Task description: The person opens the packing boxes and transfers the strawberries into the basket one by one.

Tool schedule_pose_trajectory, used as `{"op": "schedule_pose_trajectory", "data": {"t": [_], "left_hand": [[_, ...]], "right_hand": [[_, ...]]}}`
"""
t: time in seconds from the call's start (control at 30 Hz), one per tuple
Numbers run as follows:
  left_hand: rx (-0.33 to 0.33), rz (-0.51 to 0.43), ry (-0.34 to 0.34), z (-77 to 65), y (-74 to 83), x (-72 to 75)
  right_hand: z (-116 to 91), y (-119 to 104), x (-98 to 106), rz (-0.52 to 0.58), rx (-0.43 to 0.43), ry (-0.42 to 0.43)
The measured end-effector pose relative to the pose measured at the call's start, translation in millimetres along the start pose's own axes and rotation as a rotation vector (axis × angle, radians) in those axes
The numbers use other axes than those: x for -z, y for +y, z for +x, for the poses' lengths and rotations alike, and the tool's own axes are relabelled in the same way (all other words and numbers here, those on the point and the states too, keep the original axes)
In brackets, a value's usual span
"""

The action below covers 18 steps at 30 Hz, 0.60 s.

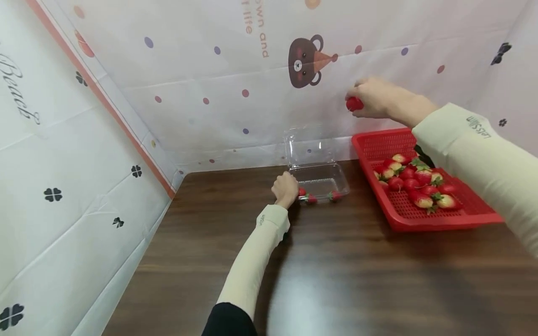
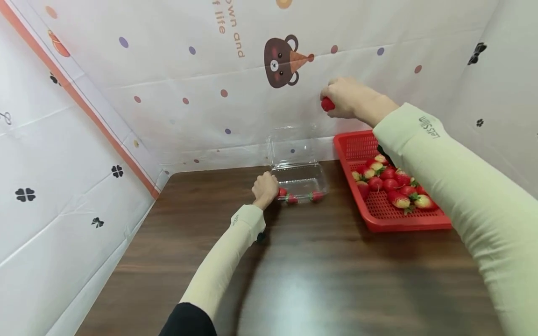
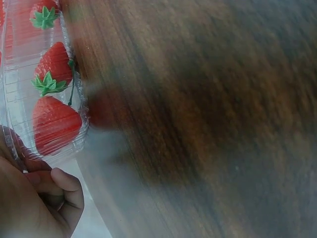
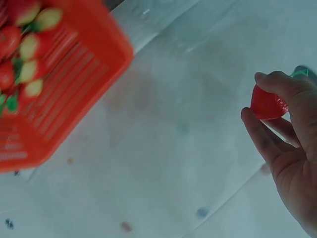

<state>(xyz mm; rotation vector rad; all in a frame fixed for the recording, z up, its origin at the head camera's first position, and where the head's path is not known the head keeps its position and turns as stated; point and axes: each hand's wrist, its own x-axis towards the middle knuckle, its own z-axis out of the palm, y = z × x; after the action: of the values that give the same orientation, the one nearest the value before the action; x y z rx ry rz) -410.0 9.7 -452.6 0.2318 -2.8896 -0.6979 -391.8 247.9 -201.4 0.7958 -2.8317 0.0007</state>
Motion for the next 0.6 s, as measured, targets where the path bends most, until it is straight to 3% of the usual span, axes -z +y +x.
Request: {"op": "schedule_pose_trajectory", "data": {"t": [0.17, 0.33, 0.6], "left_hand": [[0.013, 0.030, 0.021, 1.5, -15.3, 6.8], [0.005, 0.018, 0.030, 3.2, -18.4, 10.6], [0.014, 0.007, 0.029, 3.3, -19.6, 9.6]], "right_hand": [[-10, 16, -5, -0.001, -0.088, -0.039], [-26, 41, -8, -0.001, -0.204, -0.081], [-55, 86, -22, -0.025, -0.246, -0.169]]}}
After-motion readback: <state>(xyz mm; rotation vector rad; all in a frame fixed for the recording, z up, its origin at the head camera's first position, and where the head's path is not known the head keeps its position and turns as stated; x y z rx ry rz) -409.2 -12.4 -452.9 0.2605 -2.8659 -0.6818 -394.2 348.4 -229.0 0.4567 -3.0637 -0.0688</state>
